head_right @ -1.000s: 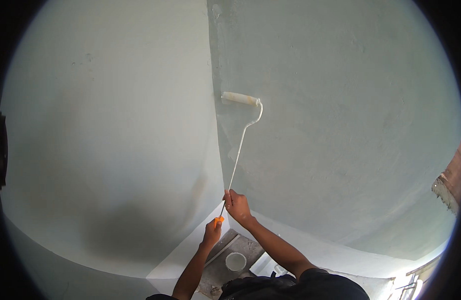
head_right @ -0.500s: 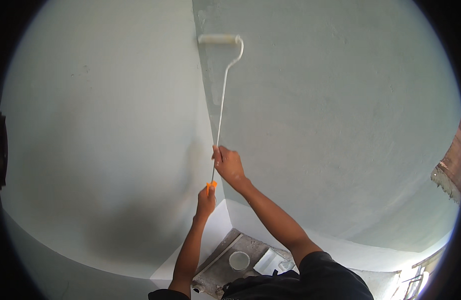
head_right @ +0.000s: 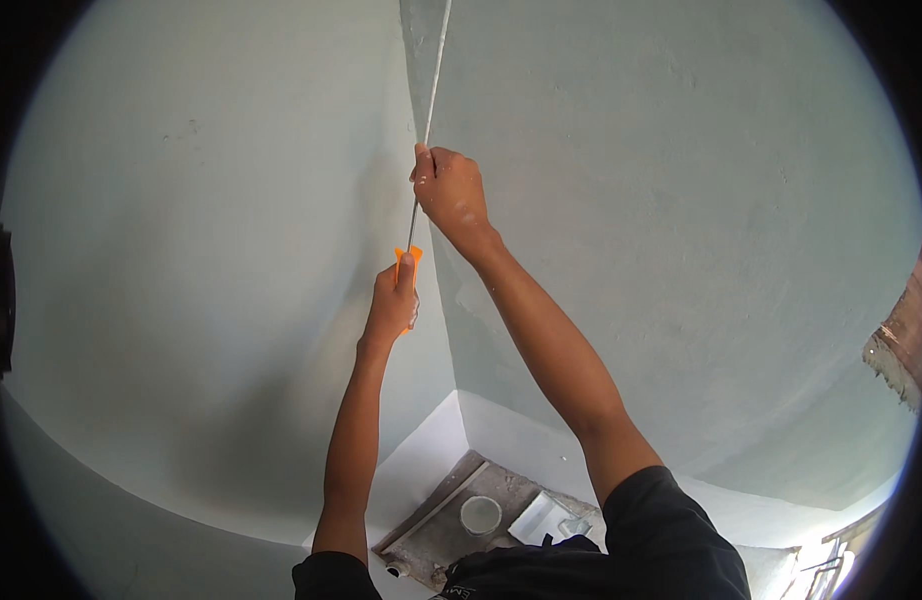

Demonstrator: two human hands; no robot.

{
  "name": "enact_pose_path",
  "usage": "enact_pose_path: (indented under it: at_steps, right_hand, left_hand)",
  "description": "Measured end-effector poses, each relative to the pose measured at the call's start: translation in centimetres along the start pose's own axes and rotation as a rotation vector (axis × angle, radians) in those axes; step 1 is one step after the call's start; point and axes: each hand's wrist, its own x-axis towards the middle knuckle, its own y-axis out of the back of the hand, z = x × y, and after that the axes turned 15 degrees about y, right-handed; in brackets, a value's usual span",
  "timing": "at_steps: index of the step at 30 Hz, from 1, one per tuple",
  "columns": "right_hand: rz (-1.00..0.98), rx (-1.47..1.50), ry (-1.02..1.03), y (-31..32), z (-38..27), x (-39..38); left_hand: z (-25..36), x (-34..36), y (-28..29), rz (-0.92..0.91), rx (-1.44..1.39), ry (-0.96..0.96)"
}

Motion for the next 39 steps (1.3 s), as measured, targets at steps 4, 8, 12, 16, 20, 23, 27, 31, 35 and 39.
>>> enact_pose_path:
  at_steps: [4,8,12,16,20,23,27,31,35,39]
  right_hand:
    - [-0.054,-0.031,-0.048,-0.1,0.1,-4.5]
    - [-0.124,-0.052,-0.164,0.7,1.2,-10.6]
    - [-0.096,-0.030,-0.139,1.9,0.6,-6.6]
    - [-0.022,0.050,-0.008,3.1,-1.1,4.4]
    - [-0.067,-0.075,-0.070,3.7,-1.0,6.5]
    - [-0.003,-0.140,0.003,3.8,-0.7,0.0]
    - [-0.074,-0.115,-0.155,4.5,-0.6,-5.7]
    - [0.012,-0.098,0.006,4.1,-0.1,2.1]
    - [-0.001,-0.055,-0.041,4.2,-0.7,9.0]
    - [-0.022,-0.129,0.008,5.2,-1.0,2.4]
  left_hand:
    - [-4.8,-1.0,-1.2,0.042,0.069,-0.070]
    - [-10.9,-2.8,-3.8,0.073,0.080,-0.137]
    - [-6.2,-2.2,-3.2,0.053,0.121,-0.029]
    - [4.6,0.5,-1.2,-0.017,-0.042,-0.198]
    - [6.3,1.9,-2.1,-0.027,-0.028,-0.094]
    - [0.5,-0.2,-4.5,0.004,0.008,-0.070]
    - [-3.6,-2.9,-6.6,0.005,0.013,-0.066]
    - [2.7,0.0,-4.2,-0.016,-0.080,-0.164]
    - [8.2,2.8,-2.4,-0.006,-0.056,-0.115]
    - [2.9,-0.1,-5.5,0.039,-0.076,-0.159]
